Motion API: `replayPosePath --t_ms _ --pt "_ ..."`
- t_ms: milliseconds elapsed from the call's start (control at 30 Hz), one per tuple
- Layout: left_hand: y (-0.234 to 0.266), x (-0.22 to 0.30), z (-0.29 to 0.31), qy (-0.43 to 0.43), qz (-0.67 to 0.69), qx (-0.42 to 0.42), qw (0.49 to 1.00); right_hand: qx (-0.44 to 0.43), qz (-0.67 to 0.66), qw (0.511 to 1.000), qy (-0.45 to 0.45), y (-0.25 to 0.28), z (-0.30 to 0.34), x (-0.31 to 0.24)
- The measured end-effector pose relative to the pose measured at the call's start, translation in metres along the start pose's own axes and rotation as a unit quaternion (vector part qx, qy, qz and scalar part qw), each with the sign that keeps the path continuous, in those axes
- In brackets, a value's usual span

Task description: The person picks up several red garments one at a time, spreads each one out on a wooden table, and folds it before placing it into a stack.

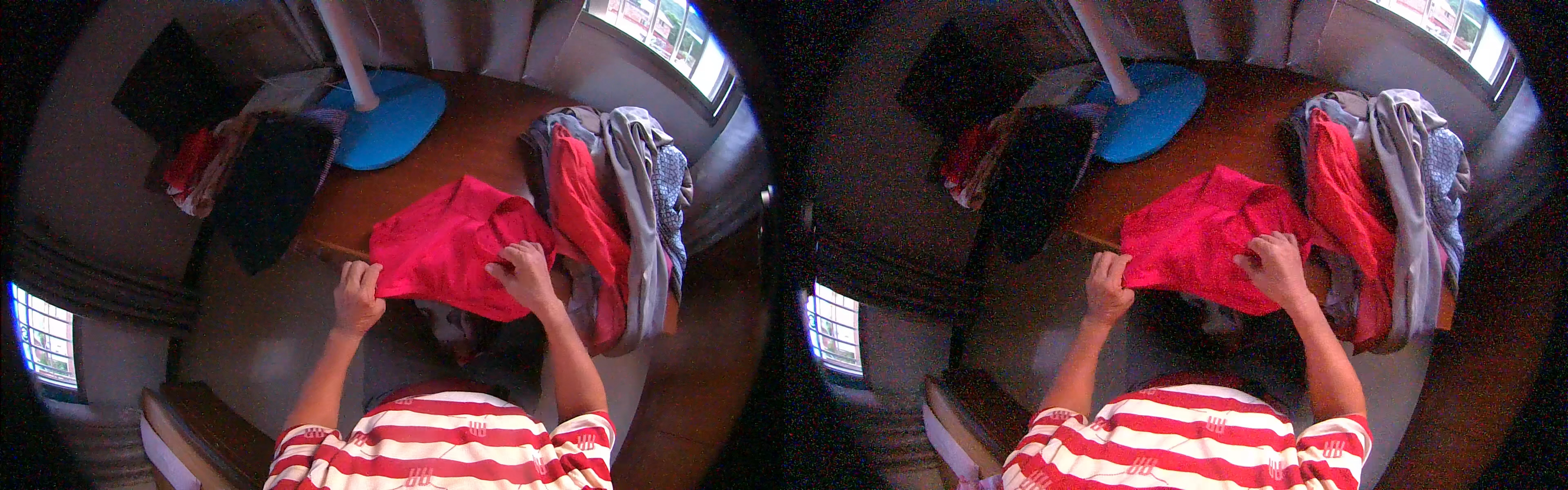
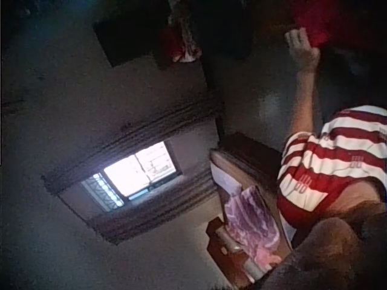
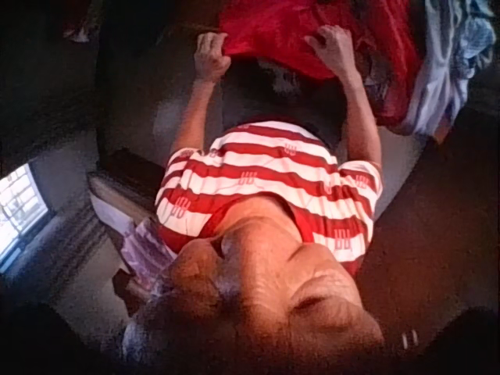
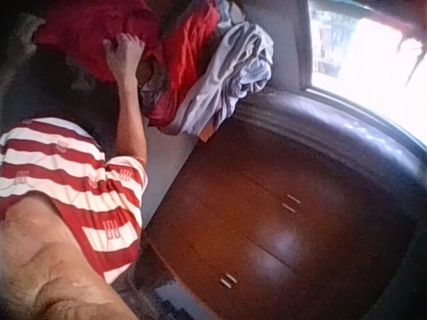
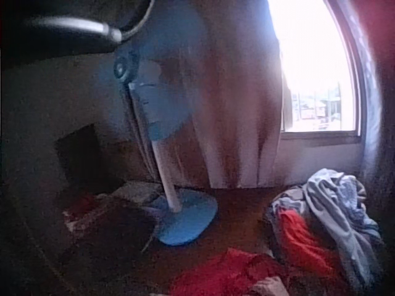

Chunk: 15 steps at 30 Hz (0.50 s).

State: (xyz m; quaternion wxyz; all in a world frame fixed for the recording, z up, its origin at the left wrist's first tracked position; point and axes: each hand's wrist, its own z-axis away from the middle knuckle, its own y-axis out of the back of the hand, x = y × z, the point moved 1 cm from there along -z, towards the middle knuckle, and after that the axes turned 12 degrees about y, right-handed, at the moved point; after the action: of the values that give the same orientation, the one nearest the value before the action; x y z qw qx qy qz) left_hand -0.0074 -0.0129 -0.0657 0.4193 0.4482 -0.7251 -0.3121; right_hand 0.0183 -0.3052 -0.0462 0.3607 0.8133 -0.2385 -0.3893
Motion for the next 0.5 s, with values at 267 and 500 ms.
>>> replayPosePath --t_ms 267,500 --pt "0.018 0.020 -0.032 -0.086 0.010 -0.148 0.985 -0.043 -0.017 0.999 -0.002 0.013 0.010 0.016" --pt "-0.076 0.054 -0.126 -0.070 0.178 -0.039 0.981 -0.015 -0.015 0.998 0.058 0.010 0.012 0.020"
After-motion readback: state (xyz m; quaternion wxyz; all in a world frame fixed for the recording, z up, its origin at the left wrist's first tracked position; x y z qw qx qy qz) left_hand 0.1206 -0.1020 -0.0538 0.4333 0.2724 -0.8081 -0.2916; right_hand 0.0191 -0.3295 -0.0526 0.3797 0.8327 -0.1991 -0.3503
